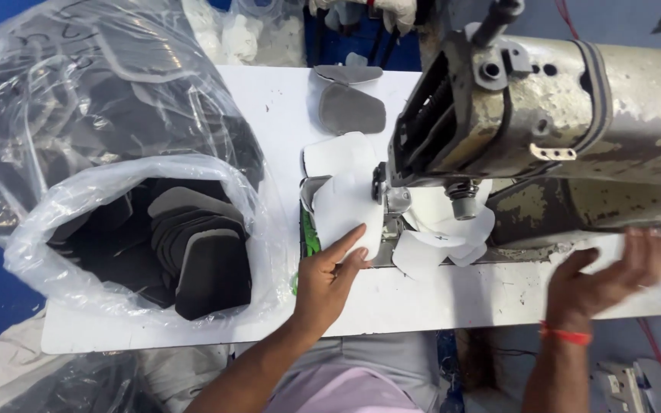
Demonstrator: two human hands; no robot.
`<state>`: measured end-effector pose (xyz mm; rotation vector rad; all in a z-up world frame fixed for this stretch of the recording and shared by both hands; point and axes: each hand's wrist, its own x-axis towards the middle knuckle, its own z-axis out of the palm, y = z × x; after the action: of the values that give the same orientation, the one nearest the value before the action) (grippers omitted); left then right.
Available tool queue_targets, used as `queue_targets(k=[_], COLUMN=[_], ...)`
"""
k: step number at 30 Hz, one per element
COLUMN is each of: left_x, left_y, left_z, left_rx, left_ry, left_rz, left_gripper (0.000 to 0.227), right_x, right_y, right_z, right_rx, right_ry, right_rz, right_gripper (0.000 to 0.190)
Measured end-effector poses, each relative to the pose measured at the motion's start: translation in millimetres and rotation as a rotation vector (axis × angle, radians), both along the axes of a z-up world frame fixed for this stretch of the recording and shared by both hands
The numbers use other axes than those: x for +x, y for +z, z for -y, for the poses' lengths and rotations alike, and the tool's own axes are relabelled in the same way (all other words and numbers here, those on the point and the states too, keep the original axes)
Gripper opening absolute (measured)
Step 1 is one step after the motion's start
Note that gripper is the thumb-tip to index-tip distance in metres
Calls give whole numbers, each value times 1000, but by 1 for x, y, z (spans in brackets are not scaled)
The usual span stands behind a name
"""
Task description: Aligning shoe upper components together at a workstation.
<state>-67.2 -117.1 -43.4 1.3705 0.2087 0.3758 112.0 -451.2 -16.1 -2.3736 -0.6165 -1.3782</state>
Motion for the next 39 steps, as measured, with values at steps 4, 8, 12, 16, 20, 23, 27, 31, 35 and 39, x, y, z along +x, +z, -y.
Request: queue_targets(k=[4, 8, 12, 16, 20, 23, 27, 31, 35, 39], left_x=[5, 35, 48, 3, -57, -99, -129, -135, -140, -145], left_y=[-17, -20, -20, -25, -31, -32, -10, -25, -26, -29], left_z=[-27, -61, -50, -47, -63, -91, -118, -125, -113, -114], left_rx=[234, 867, 762, 486, 349, 537, 804, 1098, 1031, 920], left_ry=[27, 244, 109, -240, -131, 284, 588, 618, 578, 598], left_rz=[-125, 18, -57, -429, -372, -302, -399, -602, -798, -839], left_gripper=[45, 55, 51, 30, 24, 22, 18, 41, 69, 84], right_x=[-2, -17, 13, 56, 97, 140, 129, 135, 60, 6], right_y=[19, 28, -14, -77, -136, -180, -154, -168, -53, 8], right_z=[-6, -35, -90, -127, -137, -125, -129, -93, -105, -110], right_rx=[-86, 145, 320, -211, -169, -231, -236, -222, 417, 621], right_ry=[26, 135, 468, 172, 251, 145, 126, 150, 468, 374], right_rz=[118, -79, -645, -755, -797, -1063, -1155, -865, -818, -959], right_gripper=[34, 27, 32, 34, 66, 69, 69, 35, 35, 38])
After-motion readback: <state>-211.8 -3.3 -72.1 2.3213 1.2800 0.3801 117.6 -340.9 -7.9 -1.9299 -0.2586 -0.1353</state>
